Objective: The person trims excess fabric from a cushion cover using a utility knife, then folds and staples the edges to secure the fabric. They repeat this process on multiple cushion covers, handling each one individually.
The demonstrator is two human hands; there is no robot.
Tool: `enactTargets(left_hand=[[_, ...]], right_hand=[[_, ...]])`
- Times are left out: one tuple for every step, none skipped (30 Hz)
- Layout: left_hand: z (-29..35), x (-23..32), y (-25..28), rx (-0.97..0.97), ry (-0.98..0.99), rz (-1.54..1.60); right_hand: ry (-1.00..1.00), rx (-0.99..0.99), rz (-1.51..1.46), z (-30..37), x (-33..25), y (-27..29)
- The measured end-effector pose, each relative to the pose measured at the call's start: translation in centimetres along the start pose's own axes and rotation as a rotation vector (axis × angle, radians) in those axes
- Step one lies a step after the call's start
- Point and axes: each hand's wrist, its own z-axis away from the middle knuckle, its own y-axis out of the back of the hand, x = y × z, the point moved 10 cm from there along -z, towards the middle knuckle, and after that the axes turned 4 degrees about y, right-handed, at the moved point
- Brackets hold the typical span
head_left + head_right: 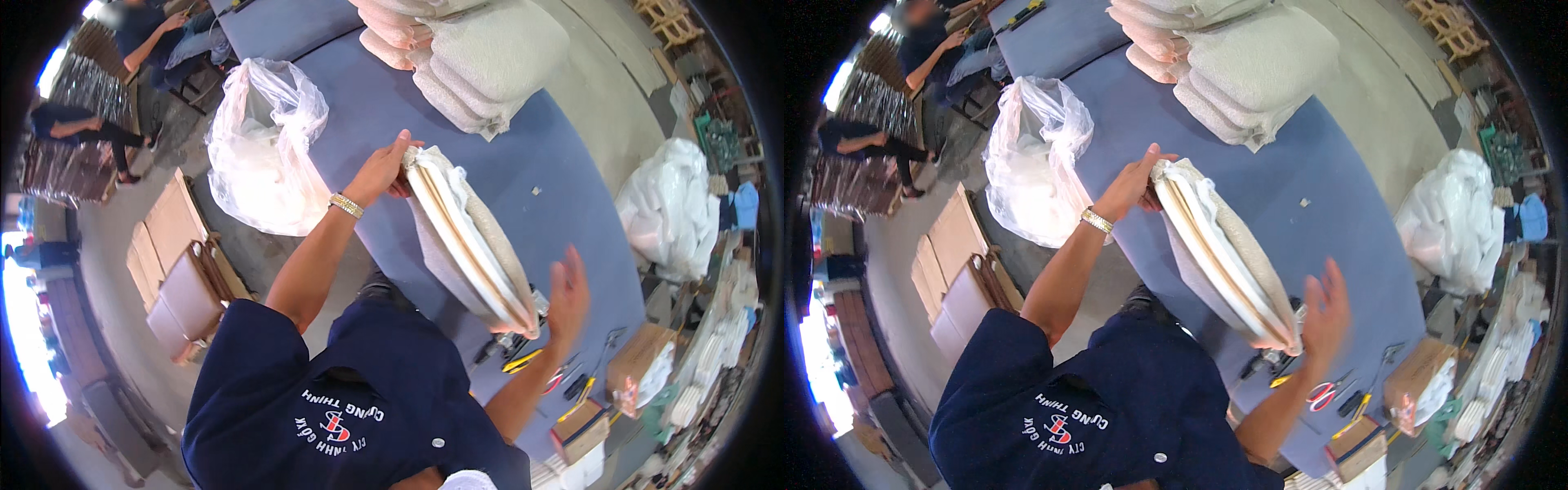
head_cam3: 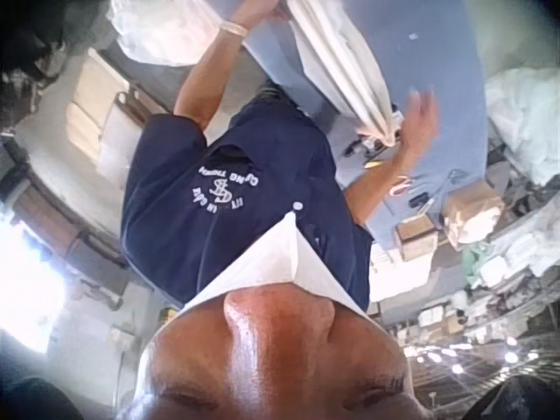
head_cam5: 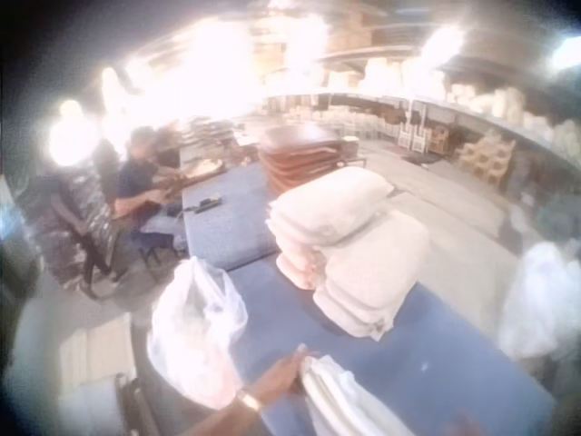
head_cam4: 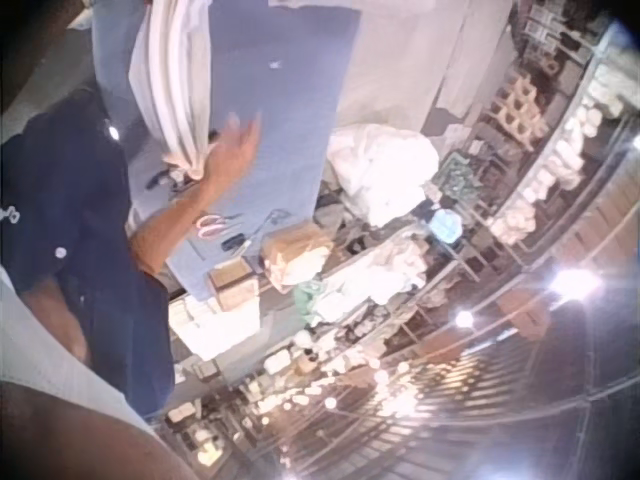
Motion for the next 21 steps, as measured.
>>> enactTargets(left_hand=[[-0.2, 0.0, 0.2, 0.031, -0.006, 0.02], [-0.5, 0.2, 0.2, 0.048, -0.012, 0.027], [-0.5, -0.1, 0.3, 0.07, -0.004, 0.024], [-0.2, -0.7, 0.5, 0.089, 0.015, 0.016], [0.0, -0.6, 0.5, 0.081, 0.0, 0.041], [0.1, -0.4, 0.3, 0.079, -0.001, 0.033], [0.1, -0.1, -0.1, 0.07, 0.001, 0.023], [0.3, -0.1, 0.5, 0.081, 0.009, 0.01], [0.5, -1.4, 1.0, 0.101, 0.059, -0.014], [0.3, -1.8, 1.7, 0.114, 0.059, -0.02], [-0.1, -2.0, 2.4, 0.123, 0.058, -0.028], [-0.1, -2.6, 2.8, 0.124, 0.073, -0.047], [-0.2, -2.9, 3.3, 0.147, 0.059, -0.018], [-0.2, -3.1, 3.8, 0.168, 0.045, 0.009], [-0.5, -3.1, 3.9, 0.186, 0.022, 0.041], [-0.7, -3.4, 4.1, 0.189, 0.004, 0.024], [-0.8, -3.8, 4.6, 0.19, -0.016, 0.008], [-0.8, -3.8, 5.2, 0.192, -0.039, -0.007], [-0.8, -3.8, 5.5, 0.137, 0.023, -0.109], [-0.6, -3.1, 5.9, 0.145, -0.057, -0.179], [-0.1, -1.9, 6.1, 0.159, -0.139, -0.248]], right_hand=[[0.193, -0.061, -0.028, -2.0, -5.8, -2.4], [0.423, -0.148, -0.05, -3.2, -11.1, -5.3], [0.59, -0.223, 0.022, -3.7, -15.9, -8.5], [0.635, -0.302, -0.002, -4.4, -17.9, -12.4], [0.671, -0.377, -0.034, -5.5, -18.5, -16.2], [0.695, -0.432, -0.085, -7.0, -17.4, -19.6], [0.712, -0.483, -0.134, -8.0, -16.4, -22.3], [0.597, -0.567, -0.136, -8.6, -15.6, -24.1], [0.48, -0.658, -0.132, -8.8, -14.3, -25.8], [0.361, -0.745, -0.125, -8.8, -13.1, -27.4], [0.4, -0.734, -0.104, -9.2, -13.5, -28.1], [0.421, -0.723, -0.093, -9.2, -13.5, -28.9], [0.446, -0.706, -0.077, -9.3, -13.7, -29.5], [0.46, -0.7, -0.065, -9.2, -13.8, -29.9], [0.477, -0.689, -0.045, -9.2, -14.3, -30.1], [0.493, -0.677, -0.024, -9.1, -14.5, -30.3], [0.494, -0.669, -0.024, -8.9, -14.5, -30.8], [0.497, -0.66, -0.022, -8.8, -14.6, -31.1], [0.501, -0.65, -0.018, -8.7, -14.6, -31.2], [0.477, -0.671, -0.004, -8.7, -14.4, -31.5], [0.459, -0.695, 0.006, -8.7, -14.6, -31.7]])
